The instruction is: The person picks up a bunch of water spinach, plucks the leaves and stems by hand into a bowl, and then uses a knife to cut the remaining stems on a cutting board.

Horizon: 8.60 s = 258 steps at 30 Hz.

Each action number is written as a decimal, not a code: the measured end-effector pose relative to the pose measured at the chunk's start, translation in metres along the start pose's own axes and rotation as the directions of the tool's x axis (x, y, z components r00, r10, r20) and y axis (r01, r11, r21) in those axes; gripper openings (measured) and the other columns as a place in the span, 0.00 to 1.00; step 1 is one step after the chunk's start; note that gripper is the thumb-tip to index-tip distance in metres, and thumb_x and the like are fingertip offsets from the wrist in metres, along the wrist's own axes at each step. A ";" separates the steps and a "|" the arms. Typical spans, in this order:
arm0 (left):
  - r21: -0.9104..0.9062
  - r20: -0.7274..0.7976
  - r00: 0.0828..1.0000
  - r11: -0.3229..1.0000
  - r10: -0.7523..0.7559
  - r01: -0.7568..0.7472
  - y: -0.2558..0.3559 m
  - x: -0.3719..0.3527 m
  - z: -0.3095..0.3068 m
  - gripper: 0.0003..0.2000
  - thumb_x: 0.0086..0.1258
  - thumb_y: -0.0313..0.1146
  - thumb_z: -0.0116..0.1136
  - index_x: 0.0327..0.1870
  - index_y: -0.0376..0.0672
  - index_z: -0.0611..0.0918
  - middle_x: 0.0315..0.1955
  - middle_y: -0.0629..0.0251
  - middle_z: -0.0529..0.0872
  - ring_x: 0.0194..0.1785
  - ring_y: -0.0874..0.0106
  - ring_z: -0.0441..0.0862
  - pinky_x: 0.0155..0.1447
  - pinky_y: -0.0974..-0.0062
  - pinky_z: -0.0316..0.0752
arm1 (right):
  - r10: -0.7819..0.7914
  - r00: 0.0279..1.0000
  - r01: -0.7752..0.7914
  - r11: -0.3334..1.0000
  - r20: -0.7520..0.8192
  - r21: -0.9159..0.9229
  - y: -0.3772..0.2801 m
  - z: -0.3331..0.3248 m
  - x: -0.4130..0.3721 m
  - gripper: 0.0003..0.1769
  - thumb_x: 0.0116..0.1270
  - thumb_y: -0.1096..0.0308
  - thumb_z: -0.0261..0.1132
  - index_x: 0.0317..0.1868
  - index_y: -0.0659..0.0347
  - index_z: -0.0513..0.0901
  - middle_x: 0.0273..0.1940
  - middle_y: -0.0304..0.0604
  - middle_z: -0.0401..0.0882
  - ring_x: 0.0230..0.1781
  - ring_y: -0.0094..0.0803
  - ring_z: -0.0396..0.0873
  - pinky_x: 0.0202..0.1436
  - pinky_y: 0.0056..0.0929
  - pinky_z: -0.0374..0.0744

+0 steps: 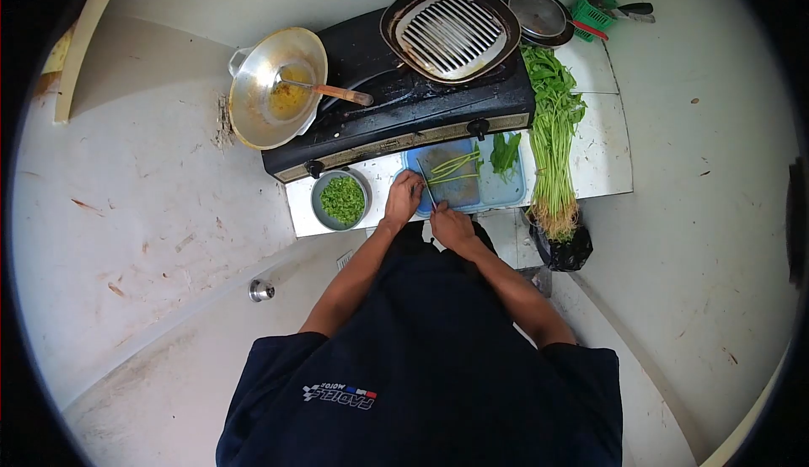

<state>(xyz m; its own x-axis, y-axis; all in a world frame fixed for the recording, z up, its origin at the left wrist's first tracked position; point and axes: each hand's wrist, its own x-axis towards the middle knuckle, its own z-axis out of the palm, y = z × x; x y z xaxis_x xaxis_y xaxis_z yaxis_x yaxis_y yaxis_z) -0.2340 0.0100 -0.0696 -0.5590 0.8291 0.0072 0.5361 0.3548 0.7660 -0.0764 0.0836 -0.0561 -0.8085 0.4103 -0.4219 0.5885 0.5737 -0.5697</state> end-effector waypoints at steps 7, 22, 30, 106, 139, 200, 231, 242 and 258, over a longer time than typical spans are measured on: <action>-0.020 -0.004 1.000 1.000 0.011 -0.011 0.002 0.000 0.001 0.04 0.65 0.19 0.62 0.37 0.37 0.84 0.37 0.52 0.83 0.44 0.50 0.83 0.50 0.59 0.78 | -0.010 1.000 0.010 1.000 0.003 0.015 0.010 0.006 0.004 0.20 0.79 0.58 0.52 0.44 0.72 0.75 0.32 0.64 0.86 0.35 0.61 0.88 0.42 0.54 0.85; -0.036 -0.025 0.999 0.999 -0.031 0.030 0.005 -0.004 0.003 0.03 0.66 0.19 0.62 0.37 0.37 0.84 0.37 0.53 0.83 0.44 0.51 0.83 0.49 0.59 0.77 | -0.049 0.999 0.049 0.999 0.021 0.020 0.019 0.006 -0.020 0.20 0.77 0.60 0.56 0.44 0.75 0.76 0.35 0.65 0.86 0.35 0.60 0.87 0.42 0.54 0.85; -0.007 0.000 1.000 1.000 -0.026 0.026 0.006 -0.010 0.001 0.04 0.66 0.20 0.62 0.40 0.37 0.85 0.39 0.53 0.83 0.46 0.51 0.82 0.51 0.58 0.77 | -0.037 0.999 0.038 0.999 -0.022 0.017 0.014 0.007 0.007 0.20 0.77 0.60 0.55 0.45 0.75 0.76 0.33 0.65 0.86 0.36 0.62 0.87 0.44 0.55 0.85; -0.056 0.680 0.686 0.951 0.259 -0.304 0.087 0.072 0.120 0.15 0.62 0.27 0.72 0.49 0.39 0.85 0.39 0.54 0.87 0.43 0.60 0.86 0.49 0.63 0.80 | 0.419 0.900 -0.238 0.700 -0.118 0.673 0.147 -0.044 -0.150 0.25 0.78 0.48 0.58 0.39 0.66 0.83 0.24 0.48 0.83 0.26 0.38 0.82 0.37 0.39 0.77; -0.132 0.512 0.782 0.932 0.357 -0.339 0.102 0.049 0.090 0.16 0.70 0.24 0.56 0.58 0.36 0.83 0.52 0.44 0.86 0.52 0.47 0.84 0.59 0.59 0.79 | 0.535 0.811 -0.340 0.759 -0.235 0.555 0.134 -0.067 -0.182 0.25 0.76 0.50 0.60 0.40 0.69 0.84 0.30 0.65 0.83 0.35 0.63 0.84 0.42 0.53 0.78; 0.254 -0.081 0.992 0.964 0.097 -0.073 0.019 -0.003 0.034 0.10 0.64 0.22 0.58 0.45 0.36 0.85 0.40 0.51 0.83 0.48 0.51 0.80 0.54 0.57 0.78 | -0.068 0.997 0.070 0.996 -0.030 0.049 0.064 -0.034 -0.017 0.20 0.76 0.57 0.56 0.53 0.68 0.71 0.35 0.69 0.84 0.38 0.68 0.83 0.46 0.62 0.80; 0.120 -0.106 0.994 0.993 0.008 0.005 0.018 -0.002 0.042 0.10 0.63 0.22 0.59 0.45 0.34 0.83 0.40 0.47 0.80 0.48 0.47 0.79 0.56 0.54 0.76 | -0.111 0.994 0.108 0.976 -0.007 -0.187 0.047 -0.036 0.009 0.20 0.72 0.57 0.58 0.43 0.70 0.83 0.37 0.65 0.86 0.40 0.62 0.86 0.49 0.56 0.84; -0.097 -0.134 0.982 0.988 -0.136 0.123 0.016 0.005 0.043 0.06 0.59 0.18 0.59 0.36 0.34 0.84 0.34 0.50 0.79 0.39 0.50 0.83 0.47 0.57 0.79 | -0.129 0.990 0.120 0.984 -0.056 -0.131 0.051 -0.037 0.006 0.20 0.72 0.56 0.59 0.43 0.69 0.81 0.33 0.66 0.85 0.36 0.65 0.85 0.45 0.58 0.84; -0.074 -0.126 0.985 0.991 -0.118 0.109 0.010 0.009 0.044 0.04 0.59 0.19 0.62 0.33 0.35 0.86 0.31 0.53 0.81 0.33 0.61 0.85 0.41 0.67 0.80 | -0.157 0.985 0.134 0.957 -0.073 -0.257 0.039 -0.025 0.014 0.14 0.69 0.65 0.58 0.41 0.70 0.82 0.36 0.62 0.88 0.37 0.55 0.89 0.43 0.51 0.86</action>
<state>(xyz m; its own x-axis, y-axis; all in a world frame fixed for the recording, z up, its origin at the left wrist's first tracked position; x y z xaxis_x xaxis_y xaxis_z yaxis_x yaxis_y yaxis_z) -0.2059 0.0394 -0.0900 -0.6935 0.7204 -0.0026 0.4232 0.4102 0.8079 -0.0653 0.1298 -0.0665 -0.8894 0.3659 -0.2739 0.4529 0.7863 -0.4202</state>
